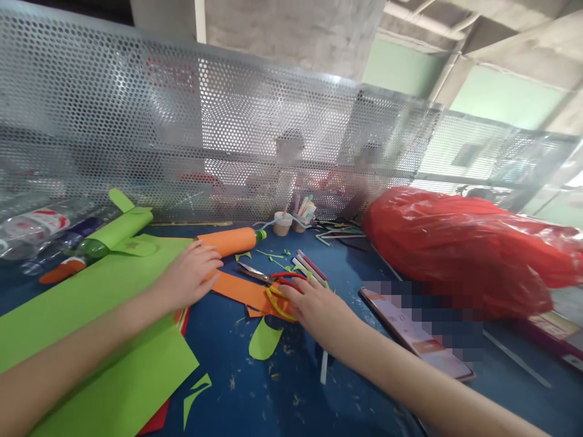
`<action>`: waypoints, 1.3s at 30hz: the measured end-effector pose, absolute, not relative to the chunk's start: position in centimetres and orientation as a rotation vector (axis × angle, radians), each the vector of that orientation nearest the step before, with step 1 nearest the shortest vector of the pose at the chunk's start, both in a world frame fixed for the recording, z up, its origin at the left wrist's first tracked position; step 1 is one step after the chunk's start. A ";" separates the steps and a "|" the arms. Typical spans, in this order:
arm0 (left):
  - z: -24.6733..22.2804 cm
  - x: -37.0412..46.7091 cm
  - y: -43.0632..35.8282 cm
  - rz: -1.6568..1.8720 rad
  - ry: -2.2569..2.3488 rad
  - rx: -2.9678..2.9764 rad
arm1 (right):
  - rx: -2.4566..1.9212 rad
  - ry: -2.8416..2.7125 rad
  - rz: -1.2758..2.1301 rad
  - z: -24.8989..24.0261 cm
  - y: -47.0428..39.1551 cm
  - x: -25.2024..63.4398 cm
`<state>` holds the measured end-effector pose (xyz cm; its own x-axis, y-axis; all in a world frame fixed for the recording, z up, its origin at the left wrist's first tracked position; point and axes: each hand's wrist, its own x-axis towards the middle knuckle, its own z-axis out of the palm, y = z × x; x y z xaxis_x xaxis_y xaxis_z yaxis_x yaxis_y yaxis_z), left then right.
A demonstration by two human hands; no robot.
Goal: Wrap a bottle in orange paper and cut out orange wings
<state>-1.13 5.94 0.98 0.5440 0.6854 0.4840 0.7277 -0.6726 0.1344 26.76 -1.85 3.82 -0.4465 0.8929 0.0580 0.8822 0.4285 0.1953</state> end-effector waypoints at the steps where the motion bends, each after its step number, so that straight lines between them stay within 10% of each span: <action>1: 0.8 -0.9 5.6 -0.742 -1.193 -2.693 | 1.645 2.574 0.315 3.5 -1.1 26.5; 24: -0.4 -1.2 5.2 -0.533 -1.192 -2.687 | 1.703 2.681 0.161 2.8 2.9 27.4; 39: 8.9 -2.7 2.1 -1.043 -1.556 -3.078 | 1.671 3.013 -0.710 4.6 -0.2 26.5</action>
